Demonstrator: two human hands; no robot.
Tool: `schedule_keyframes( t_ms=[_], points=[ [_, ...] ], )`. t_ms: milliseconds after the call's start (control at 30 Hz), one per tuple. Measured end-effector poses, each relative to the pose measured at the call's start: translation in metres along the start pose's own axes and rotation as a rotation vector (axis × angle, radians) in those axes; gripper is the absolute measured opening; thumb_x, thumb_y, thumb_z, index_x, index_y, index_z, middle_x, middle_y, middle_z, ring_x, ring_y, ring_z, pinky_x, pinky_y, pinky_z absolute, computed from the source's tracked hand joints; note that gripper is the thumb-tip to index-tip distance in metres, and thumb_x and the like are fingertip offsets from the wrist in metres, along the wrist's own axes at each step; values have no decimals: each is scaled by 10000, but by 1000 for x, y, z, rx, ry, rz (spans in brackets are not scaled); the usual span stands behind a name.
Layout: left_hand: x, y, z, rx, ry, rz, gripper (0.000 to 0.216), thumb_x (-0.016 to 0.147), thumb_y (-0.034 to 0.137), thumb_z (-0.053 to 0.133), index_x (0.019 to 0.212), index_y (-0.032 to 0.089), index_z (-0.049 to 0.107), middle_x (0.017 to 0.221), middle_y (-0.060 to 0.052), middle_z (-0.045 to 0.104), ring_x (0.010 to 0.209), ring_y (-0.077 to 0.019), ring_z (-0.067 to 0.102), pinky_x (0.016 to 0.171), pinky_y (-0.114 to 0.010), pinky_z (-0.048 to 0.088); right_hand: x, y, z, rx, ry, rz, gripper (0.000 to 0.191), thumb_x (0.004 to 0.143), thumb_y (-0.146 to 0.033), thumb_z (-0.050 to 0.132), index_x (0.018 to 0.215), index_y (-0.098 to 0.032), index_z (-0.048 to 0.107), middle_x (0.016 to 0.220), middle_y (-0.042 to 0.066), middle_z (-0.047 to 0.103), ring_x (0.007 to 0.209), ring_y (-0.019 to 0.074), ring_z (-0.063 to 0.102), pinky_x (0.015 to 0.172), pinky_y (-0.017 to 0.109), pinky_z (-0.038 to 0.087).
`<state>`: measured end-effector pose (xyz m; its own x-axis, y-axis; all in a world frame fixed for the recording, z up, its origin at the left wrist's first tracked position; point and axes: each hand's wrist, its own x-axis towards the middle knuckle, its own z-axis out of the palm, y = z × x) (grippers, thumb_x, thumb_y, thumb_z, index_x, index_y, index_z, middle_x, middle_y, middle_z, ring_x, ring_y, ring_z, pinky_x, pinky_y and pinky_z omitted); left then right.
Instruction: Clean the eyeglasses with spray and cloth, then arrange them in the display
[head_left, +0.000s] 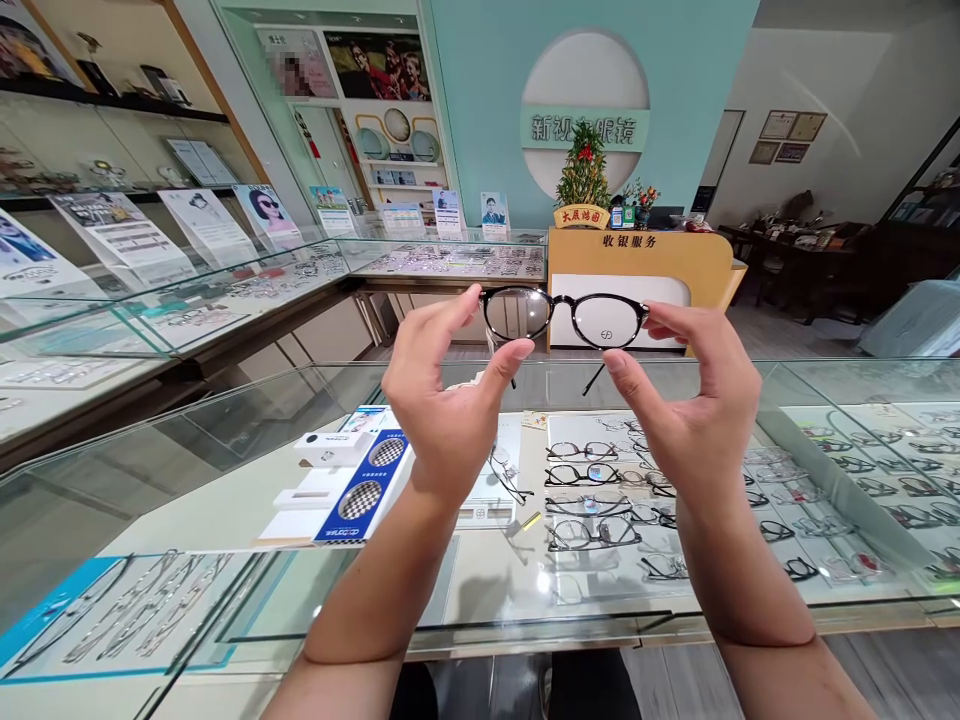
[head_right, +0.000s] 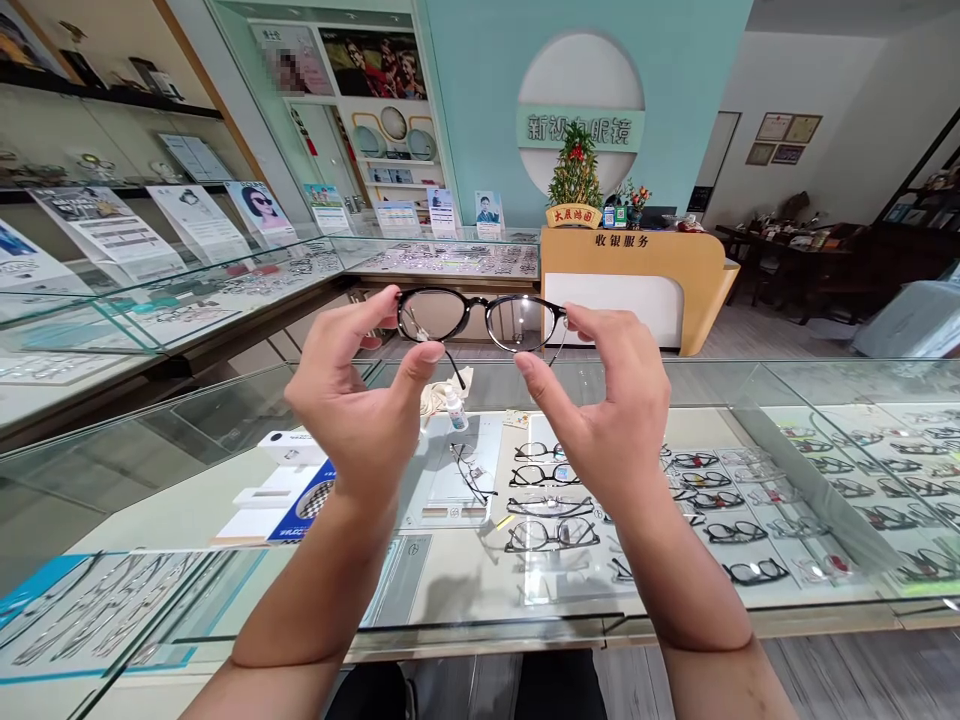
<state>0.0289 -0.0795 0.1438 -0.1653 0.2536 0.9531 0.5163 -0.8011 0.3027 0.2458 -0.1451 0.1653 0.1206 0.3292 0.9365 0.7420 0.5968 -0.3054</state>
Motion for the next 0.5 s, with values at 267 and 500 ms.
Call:
schedule_keyframes(
  t_ms=[267,500],
  points=[
    [1,1,-1,-2,-26,-18,562,1037,637,826,1489,309,766,1285,-87,783,1264,-301,744,1128,-511,614,0,-1,1,11,0,2,321,1044,-462,819,1303,-279,770,1145,95,796,1064,304,741,993,510,624],
    [4,1,-1,11,-49,-10,549,1017,655,843,1430,295,797,1209,-75,809,1169,-273,778,1062,-470,645,0,1,1,-16,10,-7,334,1045,-489,815,1311,-296,757,1141,94,779,1070,312,731,982,520,637]
  ],
)
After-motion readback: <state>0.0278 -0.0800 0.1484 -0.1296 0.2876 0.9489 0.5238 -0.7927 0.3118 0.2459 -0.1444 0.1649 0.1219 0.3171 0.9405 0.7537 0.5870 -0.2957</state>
